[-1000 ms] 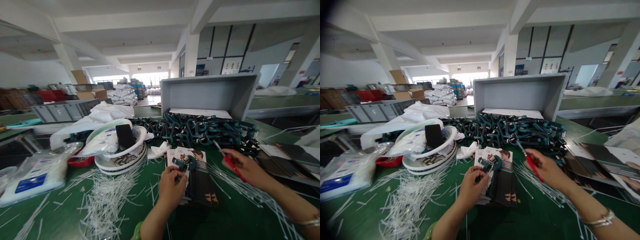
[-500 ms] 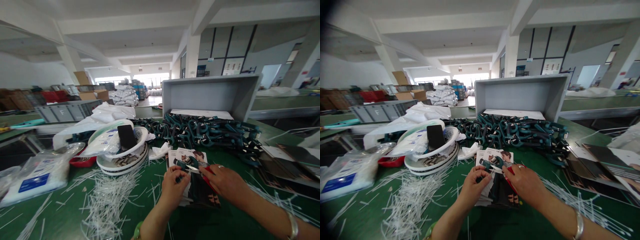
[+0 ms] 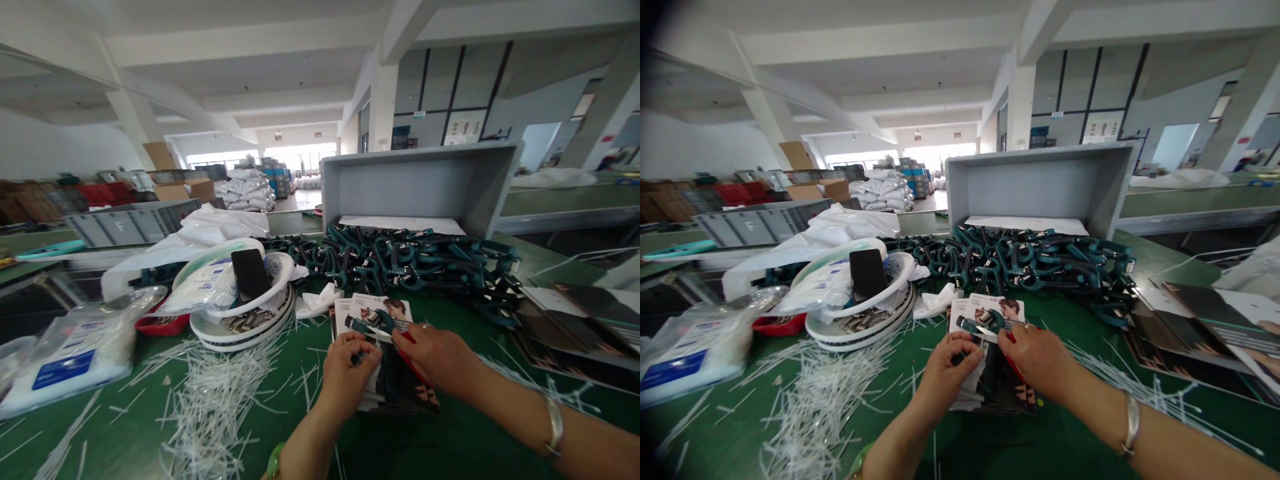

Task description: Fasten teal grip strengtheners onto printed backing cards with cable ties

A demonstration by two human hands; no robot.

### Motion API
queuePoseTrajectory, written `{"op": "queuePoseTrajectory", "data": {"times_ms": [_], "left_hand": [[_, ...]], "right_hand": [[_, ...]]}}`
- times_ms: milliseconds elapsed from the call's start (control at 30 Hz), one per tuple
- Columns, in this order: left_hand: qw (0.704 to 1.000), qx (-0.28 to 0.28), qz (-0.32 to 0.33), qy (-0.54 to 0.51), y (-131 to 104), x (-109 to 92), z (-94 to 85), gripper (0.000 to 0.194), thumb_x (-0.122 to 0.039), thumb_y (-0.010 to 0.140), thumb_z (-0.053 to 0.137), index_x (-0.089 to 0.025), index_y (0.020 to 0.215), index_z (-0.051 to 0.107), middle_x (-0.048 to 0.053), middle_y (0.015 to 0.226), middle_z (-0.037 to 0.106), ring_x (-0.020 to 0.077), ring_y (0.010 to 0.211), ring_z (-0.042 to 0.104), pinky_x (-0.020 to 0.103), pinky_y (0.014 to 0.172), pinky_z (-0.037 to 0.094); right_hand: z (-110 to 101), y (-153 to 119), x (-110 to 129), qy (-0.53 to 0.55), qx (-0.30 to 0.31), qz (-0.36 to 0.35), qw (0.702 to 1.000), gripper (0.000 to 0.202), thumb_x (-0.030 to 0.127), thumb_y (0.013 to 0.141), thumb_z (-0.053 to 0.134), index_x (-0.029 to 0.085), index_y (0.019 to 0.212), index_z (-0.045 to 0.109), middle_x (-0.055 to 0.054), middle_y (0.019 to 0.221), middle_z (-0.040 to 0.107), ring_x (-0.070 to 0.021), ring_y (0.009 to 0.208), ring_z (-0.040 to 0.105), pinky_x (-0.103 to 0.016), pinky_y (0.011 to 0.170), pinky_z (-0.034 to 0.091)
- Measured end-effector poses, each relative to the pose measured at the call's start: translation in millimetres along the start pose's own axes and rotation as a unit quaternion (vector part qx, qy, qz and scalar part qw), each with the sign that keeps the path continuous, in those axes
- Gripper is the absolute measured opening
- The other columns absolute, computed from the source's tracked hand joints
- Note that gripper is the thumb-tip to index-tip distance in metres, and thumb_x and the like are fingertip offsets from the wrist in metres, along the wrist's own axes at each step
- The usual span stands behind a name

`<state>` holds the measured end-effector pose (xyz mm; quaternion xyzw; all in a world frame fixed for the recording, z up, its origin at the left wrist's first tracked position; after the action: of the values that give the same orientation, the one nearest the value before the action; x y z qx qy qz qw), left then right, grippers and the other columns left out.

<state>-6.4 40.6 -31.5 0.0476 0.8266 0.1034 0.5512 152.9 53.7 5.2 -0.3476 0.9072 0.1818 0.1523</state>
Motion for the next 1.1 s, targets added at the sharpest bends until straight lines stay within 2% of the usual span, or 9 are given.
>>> {"op": "queuePoseTrajectory", "data": {"times_ms": [233, 333, 433, 533, 567, 633, 700, 733, 1100], "left_hand": [[0.999, -0.018, -0.007, -0.047, -0.6, -0.9, 0.3, 0.012, -0.029, 0.072, 0.061, -0.020, 0.067, 0.066, 0.003, 0.095, 0.060, 0.0182, 0.096, 0.054, 0.031, 0.091, 0.039], [0.990, -0.037, -0.053, -0.122, 3.9, 8.9, -2.6, 0.019, -0.034, 0.076, 0.055, -0.017, 0.072, 0.061, 0.002, 0.080, 0.060, 0.0156, 0.081, 0.056, 0.027, 0.077, 0.044], [0.980, -0.075, -0.110, -0.145, 11.5, 22.8, -19.0, 0.030, -0.042, 0.081, 0.047, -0.016, 0.091, 0.058, 0.002, 0.078, 0.061, 0.0131, 0.067, 0.056, 0.024, 0.063, 0.044], [0.983, -0.150, -0.107, -0.001, 15.6, 24.6, -49.0, 0.051, -0.046, 0.074, 0.055, -0.015, 0.115, 0.051, 0.010, 0.107, 0.059, 0.0166, 0.079, 0.057, 0.027, 0.068, 0.044], [0.984, -0.135, -0.102, 0.051, 16.1, 22.3, -53.9, 0.055, -0.047, 0.072, 0.057, -0.016, 0.116, 0.052, 0.011, 0.110, 0.058, 0.0182, 0.081, 0.057, 0.028, 0.069, 0.044], [0.986, -0.049, -0.093, 0.128, 15.1, 16.2, -53.2, 0.048, -0.051, 0.069, 0.058, -0.019, 0.104, 0.062, 0.008, 0.101, 0.063, 0.0198, 0.079, 0.058, 0.028, 0.065, 0.042], [0.981, 0.032, -0.079, 0.172, 10.9, 8.8, -46.5, 0.035, -0.052, 0.069, 0.057, -0.022, 0.084, 0.068, 0.004, 0.086, 0.067, 0.0189, 0.073, 0.058, 0.026, 0.060, 0.038], [0.979, 0.048, -0.075, 0.185, 8.8, 5.6, -43.9, 0.032, -0.051, 0.069, 0.058, -0.023, 0.078, 0.069, 0.003, 0.082, 0.067, 0.0182, 0.070, 0.057, 0.025, 0.058, 0.036], [0.979, 0.070, -0.096, 0.168, 9.7, 10.8, -39.9, 0.032, -0.052, 0.063, 0.062, -0.023, 0.076, 0.069, 0.000, 0.074, 0.067, 0.0159, 0.064, 0.057, 0.023, 0.051, 0.031]], "right_hand": [[1.8, 2.2, -2.7, 0.034, 0.014, -0.024, 0.999, 0.026, 0.011, 0.076, 0.048, 0.018, 0.098, 0.060, -0.009, 0.081, 0.065, -0.0180, 0.065, 0.061, -0.024, 0.053, 0.035], [0.9, -0.8, -9.0, 0.082, 0.038, -0.014, 0.996, 0.023, 0.012, 0.077, 0.046, 0.019, 0.092, 0.062, -0.007, 0.077, 0.066, -0.0175, 0.061, 0.061, -0.024, 0.052, 0.037], [-9.0, -3.4, -18.0, 0.190, 0.059, 0.004, 0.980, 0.017, 0.023, 0.080, 0.048, 0.022, 0.089, 0.063, -0.005, 0.079, 0.067, -0.0175, 0.067, 0.062, -0.024, 0.057, 0.039], [-23.1, 0.1, -24.1, 0.276, 0.126, 0.013, 0.953, 0.027, 0.044, 0.071, 0.061, 0.025, 0.091, 0.065, -0.003, 0.081, 0.068, -0.0194, 0.071, 0.062, -0.025, 0.058, 0.039], [-27.0, 3.0, -24.3, 0.286, 0.162, 0.011, 0.944, 0.034, 0.049, 0.066, 0.064, 0.026, 0.090, 0.066, -0.002, 0.078, 0.067, -0.0194, 0.068, 0.061, -0.024, 0.055, 0.038], [-33.3, 11.0, -22.3, 0.289, 0.223, 0.002, 0.931, 0.039, 0.054, 0.059, 0.068, 0.027, 0.088, 0.068, -0.001, 0.073, 0.066, -0.0183, 0.062, 0.059, -0.023, 0.051, 0.034], [-37.6, 21.3, -18.9, 0.284, 0.251, -0.007, 0.925, 0.039, 0.053, 0.057, 0.069, 0.027, 0.088, 0.069, -0.001, 0.074, 0.066, -0.0173, 0.062, 0.058, -0.022, 0.051, 0.032], [-38.3, 26.5, -17.3, 0.282, 0.258, -0.008, 0.924, 0.040, 0.052, 0.057, 0.069, 0.027, 0.089, 0.069, -0.001, 0.076, 0.067, -0.0173, 0.064, 0.058, -0.022, 0.052, 0.033], [-29.5, 58.0, -8.9, 0.330, 0.346, -0.067, 0.876, 0.053, 0.053, 0.049, 0.073, 0.021, 0.091, 0.069, 0.001, 0.079, 0.064, -0.0139, 0.066, 0.054, -0.021, 0.055, 0.037]]}}
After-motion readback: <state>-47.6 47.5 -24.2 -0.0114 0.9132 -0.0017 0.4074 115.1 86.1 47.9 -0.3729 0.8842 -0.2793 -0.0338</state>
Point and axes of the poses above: each hand's wrist, its own y-axis towards the middle knuckle, its own z-axis out of the palm, x = y × z, the point moved 5 cm from there along y, towards the middle knuckle
